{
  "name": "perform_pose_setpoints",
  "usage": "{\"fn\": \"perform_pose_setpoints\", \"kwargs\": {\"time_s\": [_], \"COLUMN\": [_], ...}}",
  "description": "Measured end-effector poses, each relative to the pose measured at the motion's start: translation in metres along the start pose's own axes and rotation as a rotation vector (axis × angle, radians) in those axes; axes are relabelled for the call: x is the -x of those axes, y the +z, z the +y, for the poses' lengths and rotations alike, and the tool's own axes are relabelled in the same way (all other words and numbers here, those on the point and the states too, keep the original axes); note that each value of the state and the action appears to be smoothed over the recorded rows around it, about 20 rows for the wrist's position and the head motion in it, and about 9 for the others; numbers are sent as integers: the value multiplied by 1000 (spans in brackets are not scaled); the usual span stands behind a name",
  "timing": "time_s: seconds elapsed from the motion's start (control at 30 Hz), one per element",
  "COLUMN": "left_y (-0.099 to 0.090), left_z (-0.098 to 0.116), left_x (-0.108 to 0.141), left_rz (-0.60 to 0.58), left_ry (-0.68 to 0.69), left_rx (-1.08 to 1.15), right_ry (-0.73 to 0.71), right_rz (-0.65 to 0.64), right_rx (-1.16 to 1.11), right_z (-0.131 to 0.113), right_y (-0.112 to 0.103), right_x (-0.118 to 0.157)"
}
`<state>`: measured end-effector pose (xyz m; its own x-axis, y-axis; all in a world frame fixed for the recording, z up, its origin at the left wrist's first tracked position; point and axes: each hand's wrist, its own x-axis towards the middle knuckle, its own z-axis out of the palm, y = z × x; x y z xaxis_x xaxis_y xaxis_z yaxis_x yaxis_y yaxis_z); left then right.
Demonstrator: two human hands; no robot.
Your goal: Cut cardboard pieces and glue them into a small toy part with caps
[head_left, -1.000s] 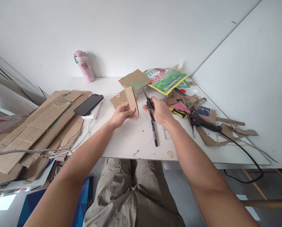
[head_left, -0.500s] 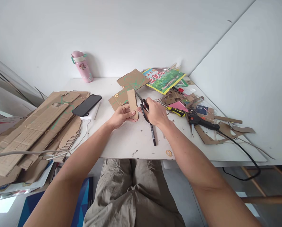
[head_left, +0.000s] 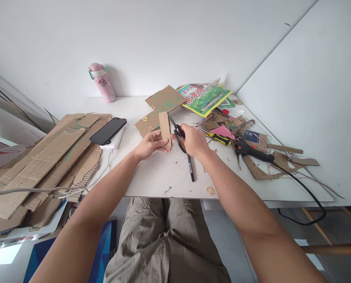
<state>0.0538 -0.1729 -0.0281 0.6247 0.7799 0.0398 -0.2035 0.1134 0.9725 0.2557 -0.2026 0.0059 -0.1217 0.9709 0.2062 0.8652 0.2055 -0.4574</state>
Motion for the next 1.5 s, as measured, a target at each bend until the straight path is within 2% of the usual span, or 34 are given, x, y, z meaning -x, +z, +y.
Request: {"fn": "perform_pose_setpoints", "kwargs": {"time_s": [0.2,0.4,0.7,0.83,0.93,1.07,1.2,1.33,1.43,1.5], "left_y": [-1,3,2,1,2,2,1,0,-1,-2], "left_z": [2,5,6,4,3,3,2,0,-2,-3], "left_x": [1,1,0,-1,-2,-2,-3,-4,-4,-4], "left_rz": [-21,-6,-35,-63,-65,8,103,109,85,75], "left_ry": [-14,7,-6,-11,-9,-2,-2,19,26,23], "left_rx": [3,-9,-28,-24,-17,-48,-84,-120,-146,-175], "right_ry": [-14,18,-39,-17,58,97,134,112,85,34], "right_rz": [-20,-186,-195,-182,-98,44,49,94,119,108], "right_rx": [-240,-609,-698,-673,-550,-182,33,45,-45,-191], "right_z": [-4,-3,-10,-11,-3,25,56,62,49,37], "right_y": [3,15,15,14,10,5,8,12,11,11], "right_x": [1,1,3,2,-2,-12,-20,-20,-16,-13]}}
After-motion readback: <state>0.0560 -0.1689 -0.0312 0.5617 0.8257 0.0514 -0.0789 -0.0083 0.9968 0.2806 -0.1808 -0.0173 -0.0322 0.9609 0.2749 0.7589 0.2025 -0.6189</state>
